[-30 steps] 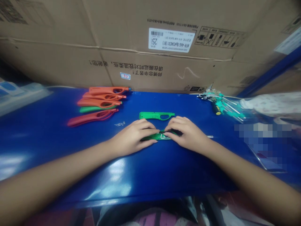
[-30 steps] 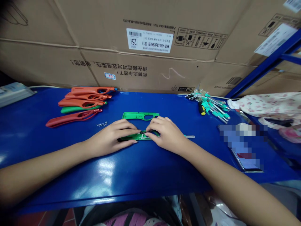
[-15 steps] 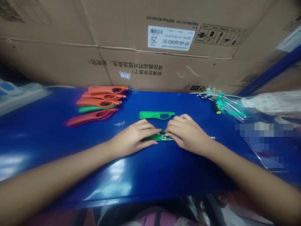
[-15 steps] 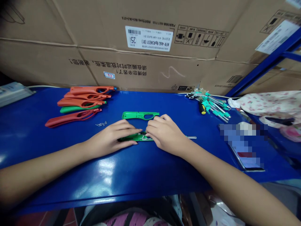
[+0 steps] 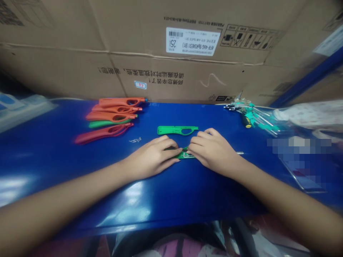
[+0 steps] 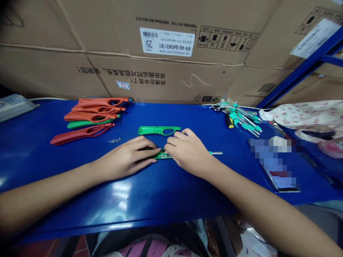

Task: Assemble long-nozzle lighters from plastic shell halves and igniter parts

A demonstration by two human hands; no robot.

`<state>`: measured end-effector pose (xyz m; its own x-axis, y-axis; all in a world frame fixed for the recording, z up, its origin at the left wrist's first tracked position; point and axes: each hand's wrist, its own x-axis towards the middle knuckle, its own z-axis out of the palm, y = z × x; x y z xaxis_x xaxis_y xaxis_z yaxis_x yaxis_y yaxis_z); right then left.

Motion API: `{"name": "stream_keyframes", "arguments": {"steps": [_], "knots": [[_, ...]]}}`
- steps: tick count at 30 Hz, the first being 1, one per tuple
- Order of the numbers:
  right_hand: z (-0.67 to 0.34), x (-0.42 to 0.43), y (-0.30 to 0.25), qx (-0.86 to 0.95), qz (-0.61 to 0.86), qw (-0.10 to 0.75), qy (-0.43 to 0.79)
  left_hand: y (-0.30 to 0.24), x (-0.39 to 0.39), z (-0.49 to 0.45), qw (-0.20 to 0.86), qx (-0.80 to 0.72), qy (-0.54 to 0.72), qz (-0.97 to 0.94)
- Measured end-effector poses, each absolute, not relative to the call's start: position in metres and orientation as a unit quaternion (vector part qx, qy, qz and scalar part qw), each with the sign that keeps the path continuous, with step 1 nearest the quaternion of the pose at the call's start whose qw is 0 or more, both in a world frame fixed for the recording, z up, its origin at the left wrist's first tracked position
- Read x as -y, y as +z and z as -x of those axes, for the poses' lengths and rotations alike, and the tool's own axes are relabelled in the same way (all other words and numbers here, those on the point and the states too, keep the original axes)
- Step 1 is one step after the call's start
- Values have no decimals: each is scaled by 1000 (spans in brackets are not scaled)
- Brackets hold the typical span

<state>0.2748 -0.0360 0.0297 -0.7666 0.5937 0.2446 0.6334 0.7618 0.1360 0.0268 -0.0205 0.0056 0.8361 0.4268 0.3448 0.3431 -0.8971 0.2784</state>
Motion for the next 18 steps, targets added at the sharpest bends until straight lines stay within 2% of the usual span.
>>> {"name": "stream_keyframes", "arguments": {"steps": [4,12,18], "knots": [[-279,35,31,923,356,138,-43,9,24,-27,95,-205,200,-953],[-286,33,34,902,383,188,66,3,23,-25,146,-221,236,-935],[-296,36,46,888,370,215,169,9,25,-23,110,-233,220,-941]]}}
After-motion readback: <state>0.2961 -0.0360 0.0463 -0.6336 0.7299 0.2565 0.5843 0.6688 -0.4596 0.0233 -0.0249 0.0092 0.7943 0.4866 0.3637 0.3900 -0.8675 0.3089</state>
